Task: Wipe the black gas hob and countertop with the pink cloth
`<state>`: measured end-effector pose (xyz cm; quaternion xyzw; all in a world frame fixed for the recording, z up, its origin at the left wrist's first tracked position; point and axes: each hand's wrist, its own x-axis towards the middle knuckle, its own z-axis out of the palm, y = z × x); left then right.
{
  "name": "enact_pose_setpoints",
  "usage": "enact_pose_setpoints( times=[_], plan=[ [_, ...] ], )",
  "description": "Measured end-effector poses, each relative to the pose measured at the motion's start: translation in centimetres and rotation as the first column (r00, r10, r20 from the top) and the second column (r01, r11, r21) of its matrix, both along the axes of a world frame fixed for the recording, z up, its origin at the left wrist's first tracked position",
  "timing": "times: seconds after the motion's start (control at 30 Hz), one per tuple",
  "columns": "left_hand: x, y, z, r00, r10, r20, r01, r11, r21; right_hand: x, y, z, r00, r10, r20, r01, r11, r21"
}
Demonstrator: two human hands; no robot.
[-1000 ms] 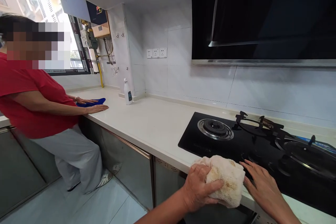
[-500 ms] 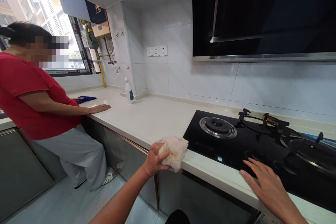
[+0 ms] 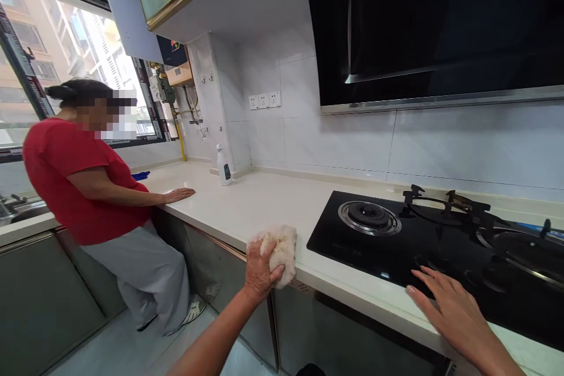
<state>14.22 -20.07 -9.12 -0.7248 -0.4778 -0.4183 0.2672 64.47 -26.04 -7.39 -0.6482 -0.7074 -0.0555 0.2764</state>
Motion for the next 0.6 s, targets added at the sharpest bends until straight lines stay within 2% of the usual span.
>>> enact_pose_setpoints(
  times=[0.1,0.2,0.4,0.5,0.6],
  plan=[
    [3.4,-1.1,0.6,1.000,0.007,0.013,-0.007,0.999,-0.053,0.2,0.2,-0.3,1.000,0.001,0.005,-0.001,1.000,0.010],
    [6.2,-1.7,1.9,0.999,0.019,0.040,-0.015,0.995,-0.102,0.0,0.1,-0.1,1.000,-0.006,0.011,0.006,1.000,0.005],
    [10.6,-2.8,5.4,0.974,0.195,0.113,-0.154,0.942,-0.297,-0.1,0.0,-0.1,1.000,-0.007,0.019,0.007,1.000,0.017],
    [12.9,-4.1,6.0,0.980,0.173,0.098,-0.132,0.935,-0.329,0.0,0.0,-0.3,1.000,-0.006,0.012,0.006,1.000,0.008],
    [15.2,-5.2,5.6,0.991,0.091,0.098,-0.055,0.946,-0.319,-0.1,-0.1,-0.3,1.000,-0.011,-0.005,0.011,1.000,-0.014]
  ],
)
